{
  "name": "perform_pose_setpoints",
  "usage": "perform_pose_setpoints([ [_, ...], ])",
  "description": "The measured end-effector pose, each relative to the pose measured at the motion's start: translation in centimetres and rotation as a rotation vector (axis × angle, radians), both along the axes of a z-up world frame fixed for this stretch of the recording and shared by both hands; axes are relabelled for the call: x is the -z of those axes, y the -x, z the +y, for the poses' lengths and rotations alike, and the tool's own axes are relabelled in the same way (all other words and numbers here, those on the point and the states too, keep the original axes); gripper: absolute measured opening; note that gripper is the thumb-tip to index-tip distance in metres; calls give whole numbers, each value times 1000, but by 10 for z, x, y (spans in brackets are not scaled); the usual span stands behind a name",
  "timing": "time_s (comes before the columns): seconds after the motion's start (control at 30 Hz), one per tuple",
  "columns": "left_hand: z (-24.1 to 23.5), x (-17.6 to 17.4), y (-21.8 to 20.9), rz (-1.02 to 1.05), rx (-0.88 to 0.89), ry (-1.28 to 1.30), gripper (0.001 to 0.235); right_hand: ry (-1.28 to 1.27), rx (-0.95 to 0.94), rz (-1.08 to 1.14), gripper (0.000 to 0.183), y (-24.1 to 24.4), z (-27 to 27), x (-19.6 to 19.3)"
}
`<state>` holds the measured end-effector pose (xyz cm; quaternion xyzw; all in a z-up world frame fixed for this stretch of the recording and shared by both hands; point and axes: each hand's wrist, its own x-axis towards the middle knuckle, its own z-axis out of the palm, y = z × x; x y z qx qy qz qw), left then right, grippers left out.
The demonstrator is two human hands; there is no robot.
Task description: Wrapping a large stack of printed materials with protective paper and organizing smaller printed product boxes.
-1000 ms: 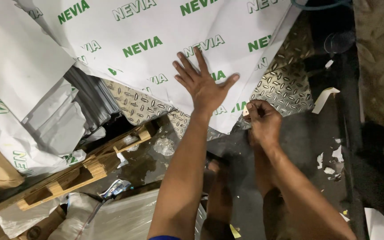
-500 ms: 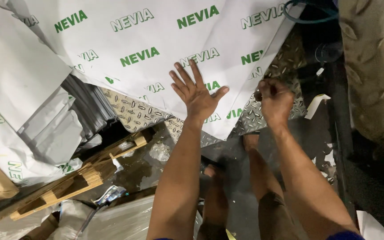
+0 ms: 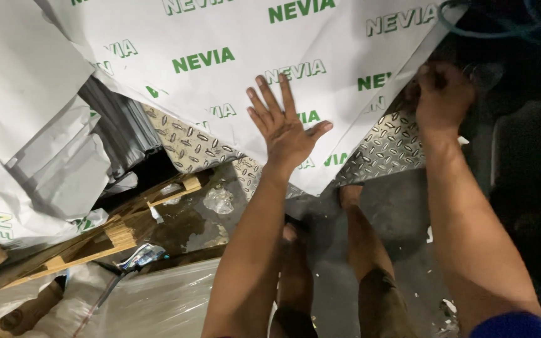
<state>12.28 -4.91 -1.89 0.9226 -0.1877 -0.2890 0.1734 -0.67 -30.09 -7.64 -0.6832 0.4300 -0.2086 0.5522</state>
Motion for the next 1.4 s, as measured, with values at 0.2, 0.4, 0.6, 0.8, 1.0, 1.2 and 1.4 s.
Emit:
perform_pose_setpoints([
  [0.2,46,17,14,-110,10,47,137,-163,23,-4,9,16,64,-35],
  [0.4,32,1,6,-28,-342,44,157,-182,15,88,10,34,110,-40],
  [0.6,42,15,5,-28,-340,11,167,-130,37,-8,9,35,96,-39],
  [0.8,41,15,3,18,-334,-55,170,29,89,-142,5,20,33,-26],
  [1.0,41,16,2,5,-336,-58,170,365,-18,-61,8,30,-31,7],
  [1.2,42,14,2,7,-323,-59,168,15,92,-104,12,21,-47,12],
  [1.4,40,7,3,-5,-358,57,167,-187,283,-130,17,9,-53,18],
])
